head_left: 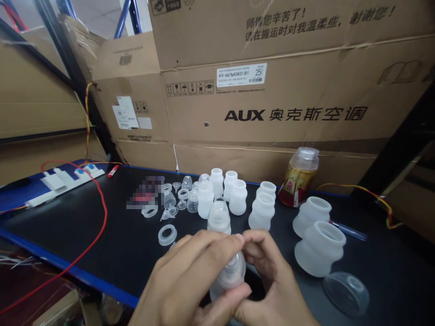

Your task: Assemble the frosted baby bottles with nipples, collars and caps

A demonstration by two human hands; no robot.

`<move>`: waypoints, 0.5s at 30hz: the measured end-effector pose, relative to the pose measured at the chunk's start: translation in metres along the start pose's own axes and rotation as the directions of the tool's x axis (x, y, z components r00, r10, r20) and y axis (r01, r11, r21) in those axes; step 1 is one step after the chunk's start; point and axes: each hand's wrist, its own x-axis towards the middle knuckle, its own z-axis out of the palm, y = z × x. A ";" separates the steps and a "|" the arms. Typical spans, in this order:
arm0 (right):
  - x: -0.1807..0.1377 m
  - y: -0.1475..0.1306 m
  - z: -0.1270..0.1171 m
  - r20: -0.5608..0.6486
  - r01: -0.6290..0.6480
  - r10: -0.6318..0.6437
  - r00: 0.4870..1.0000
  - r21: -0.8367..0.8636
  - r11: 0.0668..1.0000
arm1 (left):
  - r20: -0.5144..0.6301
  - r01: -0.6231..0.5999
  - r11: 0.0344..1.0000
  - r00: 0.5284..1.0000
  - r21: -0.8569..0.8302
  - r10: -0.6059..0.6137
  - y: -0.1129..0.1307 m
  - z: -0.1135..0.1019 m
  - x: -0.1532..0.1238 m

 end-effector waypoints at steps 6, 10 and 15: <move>0.000 0.000 -0.001 0.005 0.031 -0.030 1.000 -0.032 0.999 | 0.073 0.014 0.990 0.997 0.140 -0.025 0.011 -0.010 0.001; -0.002 0.001 -0.003 0.010 0.036 -0.036 0.999 -0.065 0.997 | 0.146 0.013 0.985 0.989 0.173 -0.039 0.008 -0.012 0.001; -0.003 0.004 -0.001 -0.013 0.050 -0.051 0.999 -0.090 0.995 | 0.132 0.040 0.991 0.990 0.125 -0.056 -0.001 -0.010 0.000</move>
